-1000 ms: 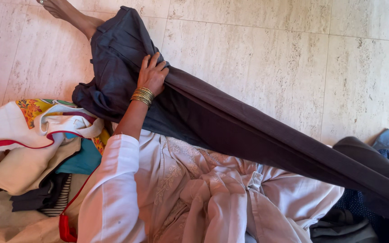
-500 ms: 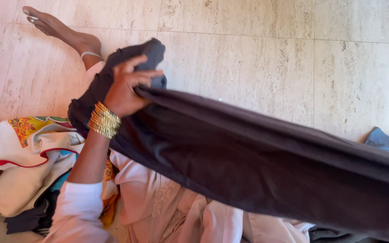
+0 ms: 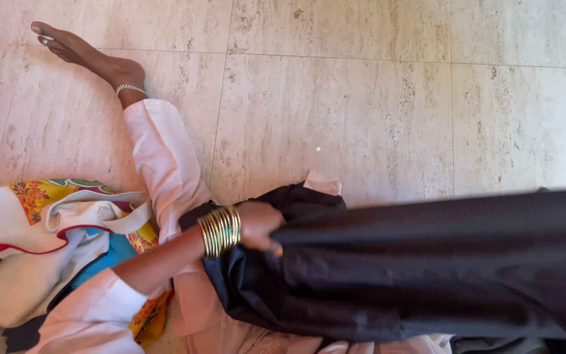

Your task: The person sits on the floor and folds a dark-colored pair of pants. They smooth the fabric with their hands, fold the legs together, and then fold the garment into a compact rectangular shape.

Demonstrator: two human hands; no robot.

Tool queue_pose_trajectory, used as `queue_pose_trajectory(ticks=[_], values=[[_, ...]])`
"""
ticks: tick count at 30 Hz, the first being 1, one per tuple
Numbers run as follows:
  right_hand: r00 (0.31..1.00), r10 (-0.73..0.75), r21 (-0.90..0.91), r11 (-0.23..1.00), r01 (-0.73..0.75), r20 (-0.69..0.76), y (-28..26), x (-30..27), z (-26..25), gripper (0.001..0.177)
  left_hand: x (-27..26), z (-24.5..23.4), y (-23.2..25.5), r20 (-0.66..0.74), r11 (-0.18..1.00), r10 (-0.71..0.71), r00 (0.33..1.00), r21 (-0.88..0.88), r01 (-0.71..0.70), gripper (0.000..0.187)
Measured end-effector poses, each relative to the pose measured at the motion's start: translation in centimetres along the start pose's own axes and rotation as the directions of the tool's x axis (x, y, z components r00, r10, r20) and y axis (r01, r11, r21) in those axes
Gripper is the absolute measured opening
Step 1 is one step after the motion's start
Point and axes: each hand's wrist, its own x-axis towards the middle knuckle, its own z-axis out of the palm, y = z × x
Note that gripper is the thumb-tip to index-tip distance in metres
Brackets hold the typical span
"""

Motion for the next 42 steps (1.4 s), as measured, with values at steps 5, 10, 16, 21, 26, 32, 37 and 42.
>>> queue_pose_trajectory(ticks=[5,10,16,21,26,32,37,42], values=[[1.000,0.003,0.001,1.000,-0.003,-0.026,-0.4,5.5,4.3,0.029,-3.1,-14.6,-8.5,-0.447,0.972,-0.234,0.863,-0.121,0.201,0.062],[0.998,0.023,-0.010,1.000,-0.024,-0.050,-0.1,8.1,6.6,0.028,-13.3,-22.5,-4.4,-0.929,0.868,-0.031,0.368,0.158,0.471,0.029],[0.997,0.075,-0.057,0.996,-0.075,-0.007,1.3,6.1,9.4,0.028,-13.2,-12.1,-2.5,-0.960,0.780,-0.115,0.256,0.072,0.621,0.042],[0.998,0.055,-0.088,0.995,-0.053,0.018,1.7,5.8,11.9,0.028,-5.0,0.6,-8.9,-0.781,0.873,-0.407,0.474,-0.180,0.454,0.041],[1.000,0.008,-0.140,0.990,-0.007,0.009,0.9,3.5,13.2,0.028,-4.2,5.4,-13.9,-0.856,0.719,-0.514,0.052,-0.397,0.571,0.038],[0.993,-0.121,-0.524,0.846,0.102,-0.002,0.0,2.4,16.3,0.024,-4.6,4.9,-14.3,-0.685,0.392,-0.717,-0.130,-0.549,0.738,0.113],[0.965,0.252,-0.404,0.892,-0.201,0.076,2.8,2.9,14.9,0.036,-5.3,2.2,-18.1,-0.249,0.047,-0.875,-0.416,-0.898,0.438,0.118],[0.928,0.321,-0.525,0.831,-0.181,0.188,2.0,2.7,15.8,0.022,-7.6,5.1,-24.8,-0.296,0.168,-0.837,-0.460,-0.940,0.298,0.079]])
